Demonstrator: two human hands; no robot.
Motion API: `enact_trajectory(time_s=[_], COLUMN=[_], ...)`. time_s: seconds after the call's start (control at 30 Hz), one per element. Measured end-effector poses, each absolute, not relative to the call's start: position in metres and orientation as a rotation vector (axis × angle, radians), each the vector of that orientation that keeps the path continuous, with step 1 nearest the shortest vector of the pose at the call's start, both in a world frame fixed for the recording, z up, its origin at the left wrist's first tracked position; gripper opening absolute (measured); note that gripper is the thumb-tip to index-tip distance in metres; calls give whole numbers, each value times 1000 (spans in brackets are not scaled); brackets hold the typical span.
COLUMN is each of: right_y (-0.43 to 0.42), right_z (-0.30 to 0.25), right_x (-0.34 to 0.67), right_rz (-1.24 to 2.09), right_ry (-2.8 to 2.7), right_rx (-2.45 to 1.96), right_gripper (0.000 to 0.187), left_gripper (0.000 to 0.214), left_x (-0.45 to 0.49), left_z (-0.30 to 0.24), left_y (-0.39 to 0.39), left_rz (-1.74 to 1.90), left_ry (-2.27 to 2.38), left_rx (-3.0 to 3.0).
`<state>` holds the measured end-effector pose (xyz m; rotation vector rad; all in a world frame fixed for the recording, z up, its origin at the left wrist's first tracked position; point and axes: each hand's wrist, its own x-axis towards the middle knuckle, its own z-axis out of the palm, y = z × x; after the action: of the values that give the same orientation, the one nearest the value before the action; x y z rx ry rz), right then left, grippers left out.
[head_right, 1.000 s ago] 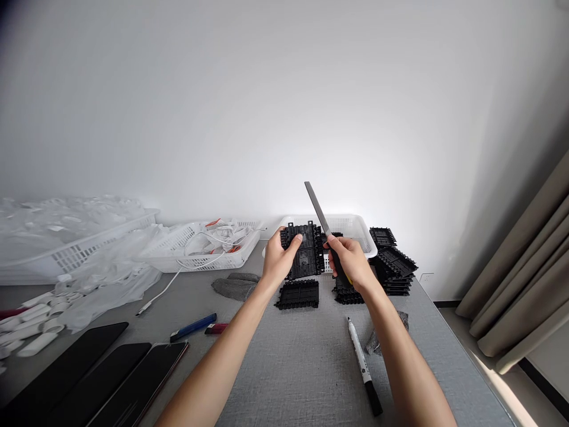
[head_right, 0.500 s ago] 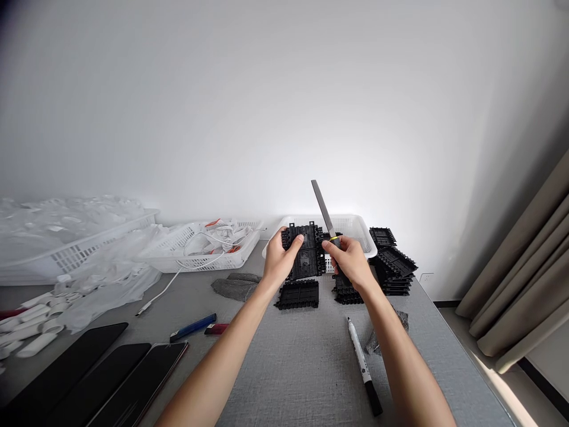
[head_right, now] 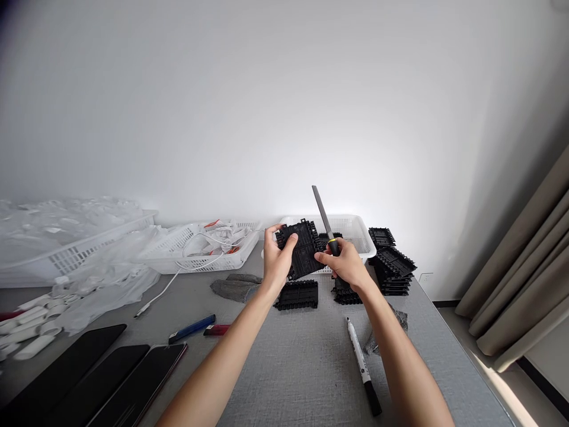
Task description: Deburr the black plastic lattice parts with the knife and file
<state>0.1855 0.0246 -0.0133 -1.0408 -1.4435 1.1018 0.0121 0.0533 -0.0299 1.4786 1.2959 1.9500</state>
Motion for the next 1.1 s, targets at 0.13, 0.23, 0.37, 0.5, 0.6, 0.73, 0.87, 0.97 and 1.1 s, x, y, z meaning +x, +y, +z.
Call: enact_trajectory(time_s=[0.13,0.23,0.37,0.5,0.6,0.73,0.87,0.97,1.1], right_y=[27,29,29,27,26,26,26,28,31], right_z=[-12,-13,-13,-12,-12,-10,-8,-8,-10], right_x=[191,193,193,194,195,196,200,204,206], right_rz=[961,912,905,980,999,932,875,859,871], right_ry=[-1404,-1382,-1385,-1438,-1447,-1394,-1349,-1338,-1353], right_rx=[-1088,-1091,-1069,-1089,-1107,-1089,-1061,-1059,-1050], right_gripper=[42,42,42,44,43,40,36,36,35], left_gripper=[33,23,21,18,17,27,43,45,44], left_x=[11,11,11,12,12,9,2,-2,-3], left_z=[-28,-24,-18,-17,-19,-21,-18,-16,-16], left_y=[51,48,44,41,43,46,48,49,48], left_rz=[1916,1917,2012,2049,2040,1987,1677,1447,1421], left_ry=[1254,1229,1278,1332,1356,1351,1291,1233,1241], left_rx=[1567,1625,1577,1553,1582,1659,1554,1450,1460])
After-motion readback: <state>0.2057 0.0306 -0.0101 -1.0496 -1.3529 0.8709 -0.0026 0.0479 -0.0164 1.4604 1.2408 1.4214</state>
